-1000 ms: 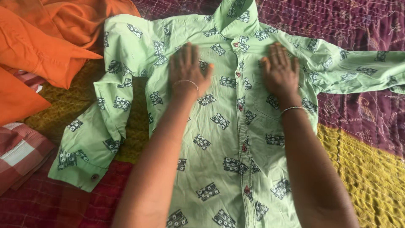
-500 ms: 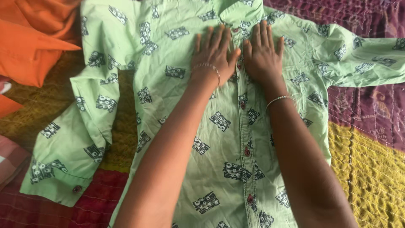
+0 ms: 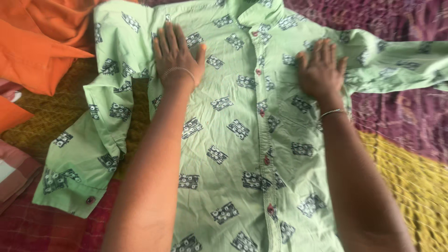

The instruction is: The person lays a light blue shirt on a bed, buttons it from bottom to top, smooths it, and hangs it on a wall hook. Then the person lays a green patterned shirt on the bed, buttons it, and smooths it.

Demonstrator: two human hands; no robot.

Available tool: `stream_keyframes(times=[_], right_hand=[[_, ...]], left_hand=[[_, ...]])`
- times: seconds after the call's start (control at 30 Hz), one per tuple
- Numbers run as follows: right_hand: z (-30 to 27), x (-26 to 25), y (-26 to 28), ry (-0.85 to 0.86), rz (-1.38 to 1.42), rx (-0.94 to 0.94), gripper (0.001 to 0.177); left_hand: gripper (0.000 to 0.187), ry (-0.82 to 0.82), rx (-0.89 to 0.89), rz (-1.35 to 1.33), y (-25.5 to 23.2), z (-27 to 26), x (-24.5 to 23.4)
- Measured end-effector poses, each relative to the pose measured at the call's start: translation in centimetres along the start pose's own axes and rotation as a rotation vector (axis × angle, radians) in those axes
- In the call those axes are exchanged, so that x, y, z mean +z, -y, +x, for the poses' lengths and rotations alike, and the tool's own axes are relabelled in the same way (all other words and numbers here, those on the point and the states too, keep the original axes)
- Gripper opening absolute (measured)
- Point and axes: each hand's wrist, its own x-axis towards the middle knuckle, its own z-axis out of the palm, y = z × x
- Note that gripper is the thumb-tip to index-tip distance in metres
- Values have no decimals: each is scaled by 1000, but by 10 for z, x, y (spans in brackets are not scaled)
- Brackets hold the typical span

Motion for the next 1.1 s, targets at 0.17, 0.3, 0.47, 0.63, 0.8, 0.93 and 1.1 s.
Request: stream_keyframes(times=[0.17, 0.3, 0.47, 0.63, 0.8, 0.93, 1.1], right_hand=[[-61, 18, 38, -113, 76, -115, 72], [-111, 26, 35, -138, 124, -201, 70], [-155, 22, -9, -100, 112, -93, 72], [-193, 24, -23, -56, 26, -22, 69], [-247, 27, 5, -60, 105, -188, 70], [-284, 24, -6, -111, 195, -235, 75], [-308, 18, -43, -235, 94, -49, 79]], left_hand=[[78, 68, 115, -186, -82, -74, 22], [68, -60, 224, -169, -82, -115, 22], [76, 27, 135, -172, -14, -149, -3], [79, -44, 88, -69, 7, -190, -18], [83, 37, 266, -94, -46, -251, -11], [92, 55, 336, -138, -31, -256, -17], [96, -82, 281, -201, 43, -259, -35]])
